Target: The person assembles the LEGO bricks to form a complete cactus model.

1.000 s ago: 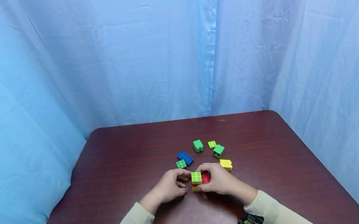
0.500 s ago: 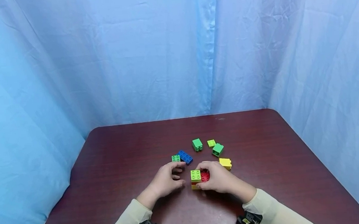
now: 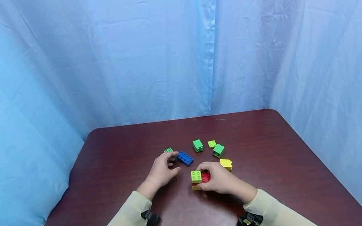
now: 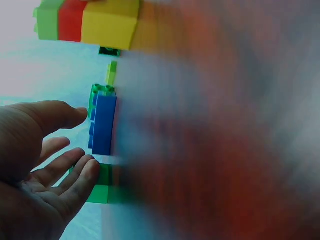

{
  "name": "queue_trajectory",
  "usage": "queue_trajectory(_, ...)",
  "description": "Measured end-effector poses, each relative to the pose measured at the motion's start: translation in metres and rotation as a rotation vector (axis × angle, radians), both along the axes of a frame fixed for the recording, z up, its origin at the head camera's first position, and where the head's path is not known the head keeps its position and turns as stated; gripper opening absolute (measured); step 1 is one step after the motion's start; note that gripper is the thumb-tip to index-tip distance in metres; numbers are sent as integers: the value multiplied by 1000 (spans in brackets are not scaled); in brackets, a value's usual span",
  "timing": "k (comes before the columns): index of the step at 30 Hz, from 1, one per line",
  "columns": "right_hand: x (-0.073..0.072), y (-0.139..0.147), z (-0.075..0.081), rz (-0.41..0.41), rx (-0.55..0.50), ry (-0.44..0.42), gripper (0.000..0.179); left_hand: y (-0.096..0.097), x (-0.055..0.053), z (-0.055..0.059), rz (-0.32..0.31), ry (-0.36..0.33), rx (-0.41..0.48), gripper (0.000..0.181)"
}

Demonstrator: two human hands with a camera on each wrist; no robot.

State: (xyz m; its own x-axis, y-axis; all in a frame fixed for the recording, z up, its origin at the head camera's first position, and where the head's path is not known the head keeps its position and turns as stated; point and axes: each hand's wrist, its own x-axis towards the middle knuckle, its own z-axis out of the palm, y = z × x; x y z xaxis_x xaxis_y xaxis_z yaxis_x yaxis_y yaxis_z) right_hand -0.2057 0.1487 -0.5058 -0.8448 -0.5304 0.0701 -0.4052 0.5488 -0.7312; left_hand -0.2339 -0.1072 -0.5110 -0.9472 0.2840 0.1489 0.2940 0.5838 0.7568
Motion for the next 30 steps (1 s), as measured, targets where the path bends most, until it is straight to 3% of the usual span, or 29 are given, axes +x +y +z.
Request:
queue_trajectory(8, -2, 0, -2, -2, 22, 9, 30, 9, -16, 1, 10, 40, -114, 57)
queue_trajectory(13, -2, 1, -2, 1, 20, 3, 30, 17, -23, 3, -45, 30, -166, 58)
queue_trajectory(18, -3, 1, -3, 5, 18, -2, 31, 23, -27, 4, -94, 16, -240, 52)
queue_trajectory(30, -4, 3, -4, 3, 21, -23, 27, 26, -30, 2, -113, 34, -303, 31)
